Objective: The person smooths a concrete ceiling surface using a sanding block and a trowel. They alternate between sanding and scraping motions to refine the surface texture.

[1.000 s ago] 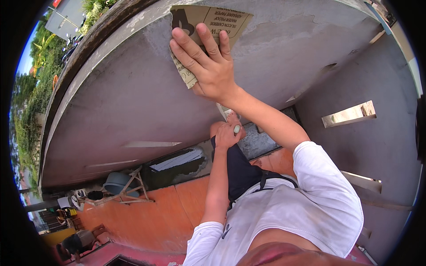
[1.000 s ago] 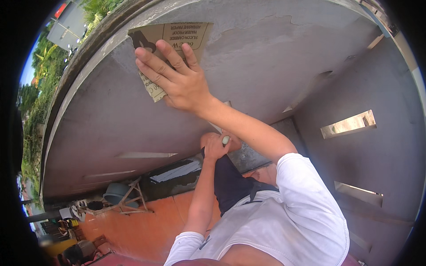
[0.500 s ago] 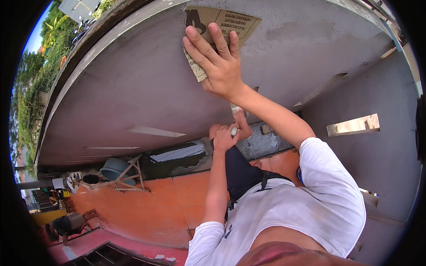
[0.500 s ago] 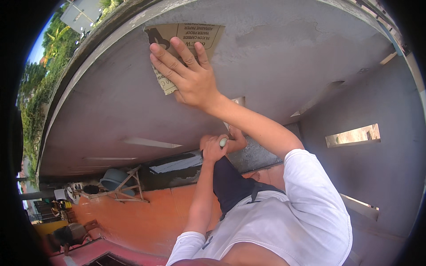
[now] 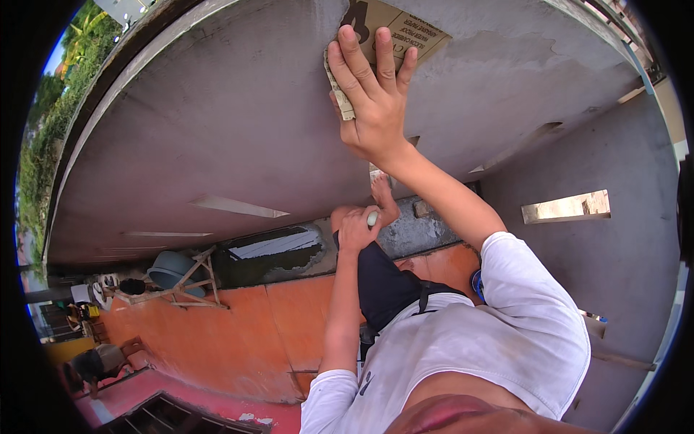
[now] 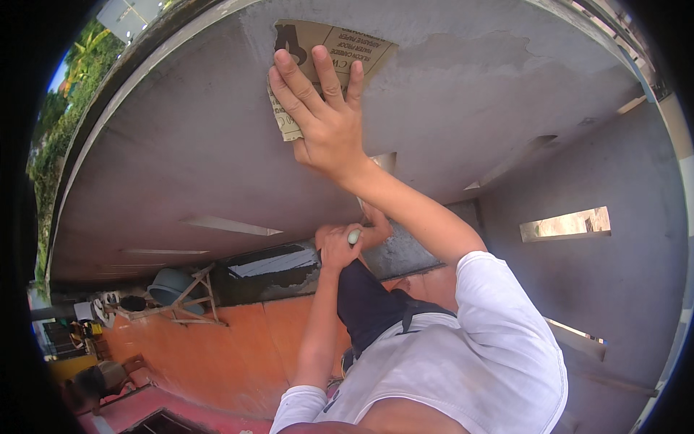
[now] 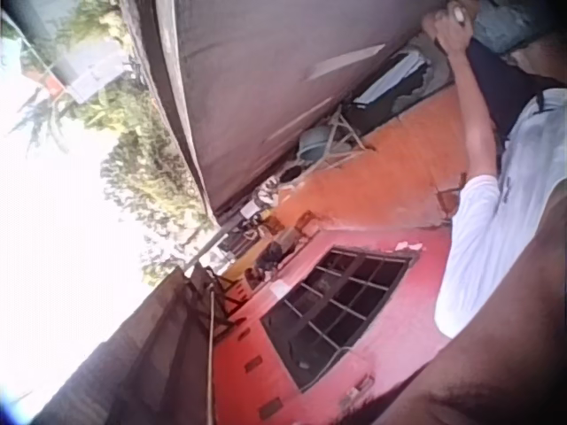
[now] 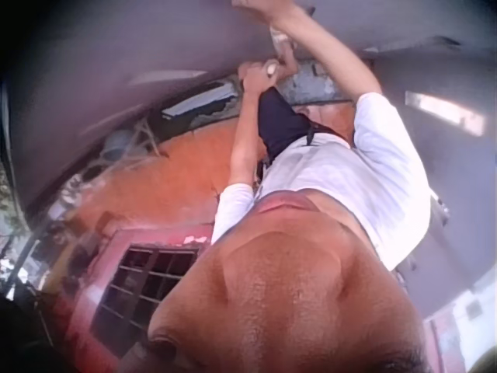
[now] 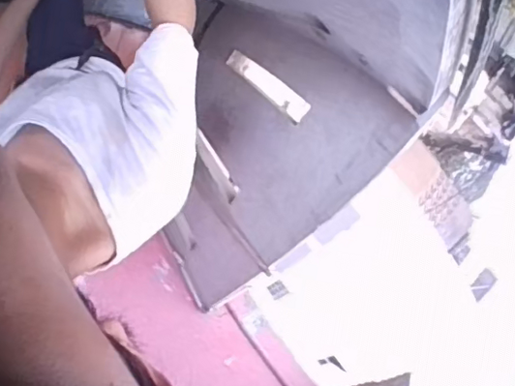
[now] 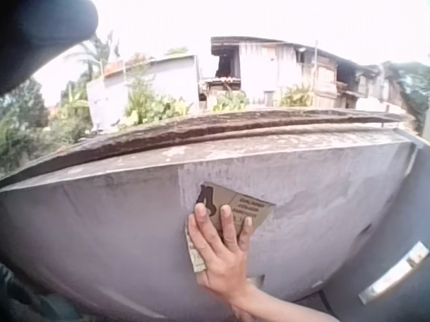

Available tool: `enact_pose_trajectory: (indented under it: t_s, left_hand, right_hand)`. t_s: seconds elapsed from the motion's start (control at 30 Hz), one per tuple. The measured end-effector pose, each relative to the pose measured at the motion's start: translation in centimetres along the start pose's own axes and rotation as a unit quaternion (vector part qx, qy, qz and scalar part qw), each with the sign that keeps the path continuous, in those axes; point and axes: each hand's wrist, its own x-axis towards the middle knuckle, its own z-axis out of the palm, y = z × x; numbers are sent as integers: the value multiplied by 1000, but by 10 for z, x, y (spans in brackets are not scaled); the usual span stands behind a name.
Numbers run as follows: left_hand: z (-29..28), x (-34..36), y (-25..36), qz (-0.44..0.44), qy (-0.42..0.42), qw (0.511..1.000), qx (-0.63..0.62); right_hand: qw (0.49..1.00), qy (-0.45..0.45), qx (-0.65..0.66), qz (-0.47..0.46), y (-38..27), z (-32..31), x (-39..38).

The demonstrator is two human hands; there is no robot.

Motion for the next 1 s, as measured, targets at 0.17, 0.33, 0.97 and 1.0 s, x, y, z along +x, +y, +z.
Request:
enact_pose_trajectory:
  t_s: [0.17,0.33,0.97,1.0]
  left_hand:
    - [2,-9,-1,12,12,1000,-8]
    - [4,-5,2,18,12,999,-33]
    - [15,22,32,71,-29,996,-52]
    - [15,24,33,73,-29,996,-52]
  right_hand:
    - [998,-57,-4,6,19,-13,-45]
    - [998,-64,-16,-6,25,-11,-55]
    - [980,156,-124,31,211,-103,-42]
    - [975,172,-132,53,217,-115,-36]
